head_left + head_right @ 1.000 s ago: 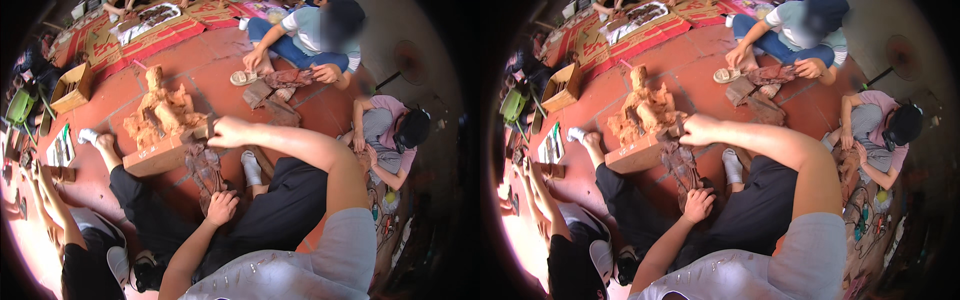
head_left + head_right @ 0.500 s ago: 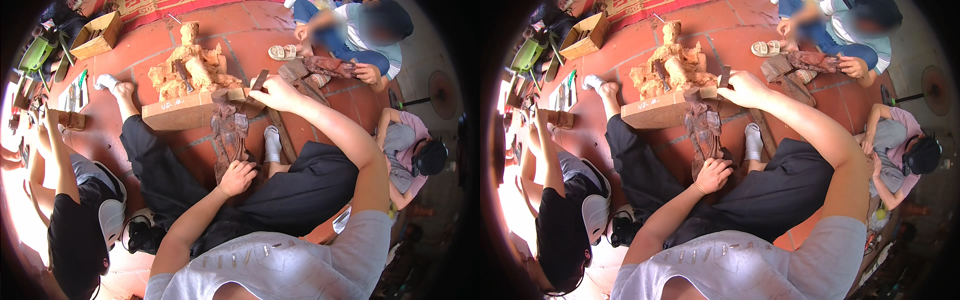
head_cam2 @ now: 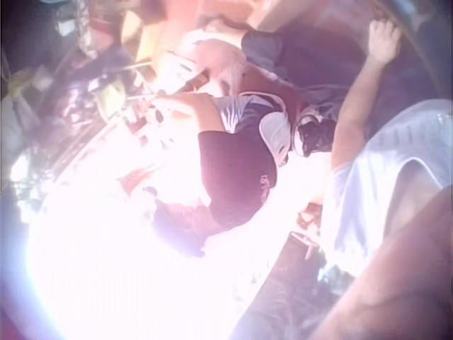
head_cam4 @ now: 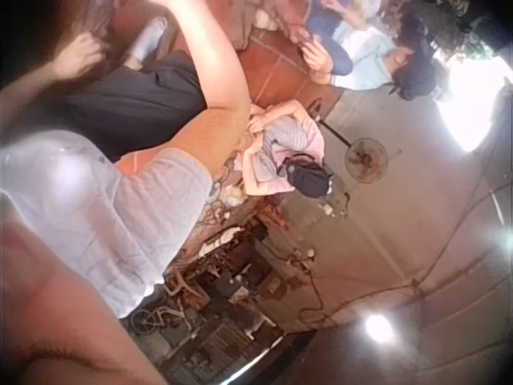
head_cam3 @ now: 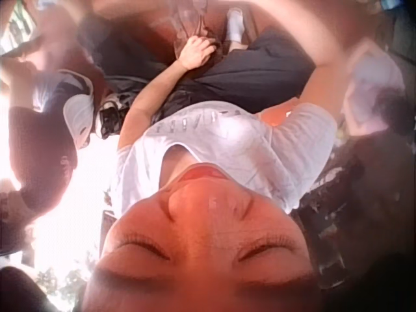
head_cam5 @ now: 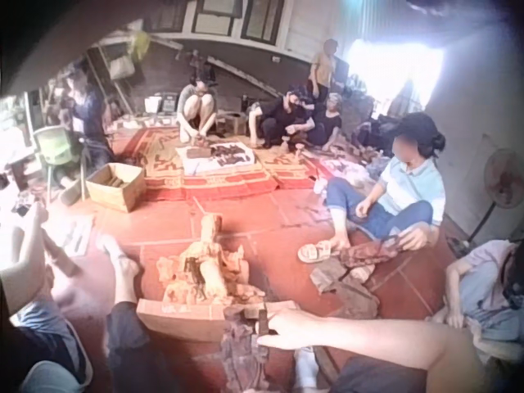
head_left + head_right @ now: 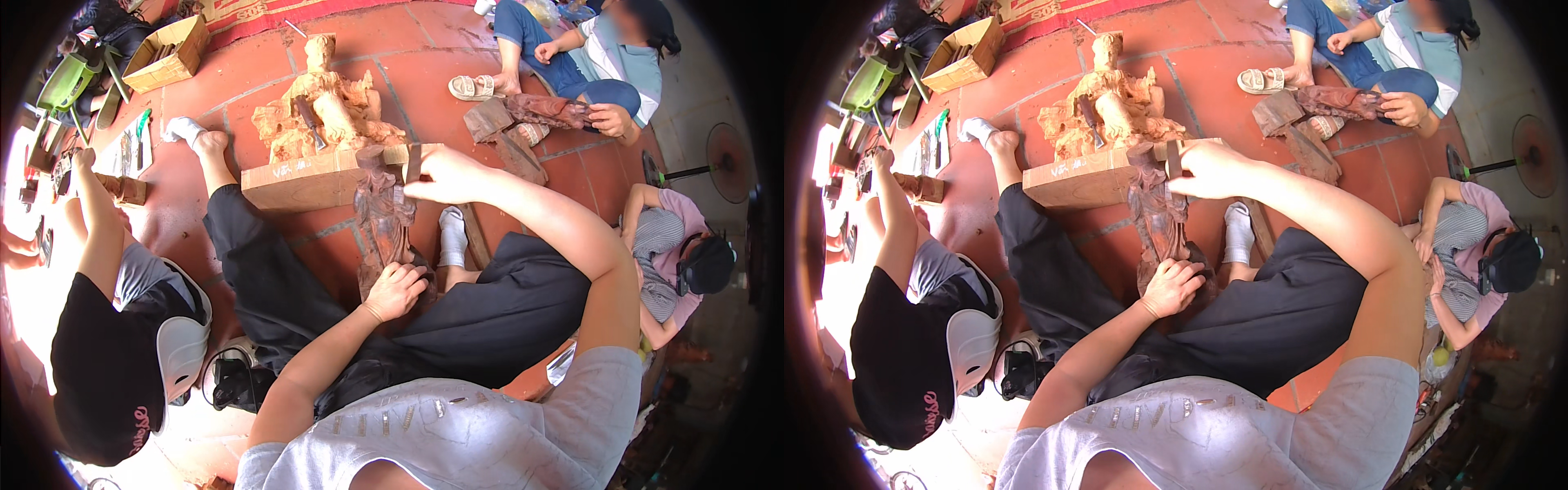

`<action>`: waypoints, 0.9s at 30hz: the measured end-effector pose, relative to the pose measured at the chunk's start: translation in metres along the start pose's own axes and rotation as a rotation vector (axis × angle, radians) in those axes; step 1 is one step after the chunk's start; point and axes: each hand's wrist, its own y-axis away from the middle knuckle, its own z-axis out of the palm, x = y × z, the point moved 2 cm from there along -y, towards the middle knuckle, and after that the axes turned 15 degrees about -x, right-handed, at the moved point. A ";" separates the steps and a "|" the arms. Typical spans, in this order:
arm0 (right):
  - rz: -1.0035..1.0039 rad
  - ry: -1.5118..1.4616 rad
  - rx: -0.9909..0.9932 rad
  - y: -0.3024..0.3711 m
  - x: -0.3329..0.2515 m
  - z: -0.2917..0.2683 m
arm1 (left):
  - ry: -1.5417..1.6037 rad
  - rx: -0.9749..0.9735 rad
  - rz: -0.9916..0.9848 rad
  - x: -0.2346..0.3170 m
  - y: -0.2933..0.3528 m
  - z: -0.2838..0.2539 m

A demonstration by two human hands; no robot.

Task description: The person carves a wooden figurine using a small carving knife while seated on the floor. They hold the object with one hand and carefully remove wood shavings with the other, occasionally rotating the piece to access different areas.

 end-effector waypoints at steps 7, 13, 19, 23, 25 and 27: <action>0.133 -0.001 0.175 0.003 0.013 -0.027 | -0.002 0.047 0.000 0.001 0.000 0.001; 0.095 -0.052 -0.069 -0.002 0.008 0.010 | -0.005 0.048 0.006 -0.003 -0.001 0.007; 0.145 -0.088 0.171 0.006 0.003 -0.032 | 0.004 0.032 -0.001 0.001 0.001 -0.003; 0.141 -0.080 -0.104 -0.006 0.002 0.015 | 0.003 0.013 -0.001 -0.001 0.000 0.000; 0.163 -0.021 -0.080 -0.006 0.016 0.012 | -0.003 0.016 0.007 -0.001 -0.003 0.001; 0.201 -0.140 0.077 0.000 -0.002 -0.019 | -0.015 0.033 -0.004 -0.002 -0.004 0.001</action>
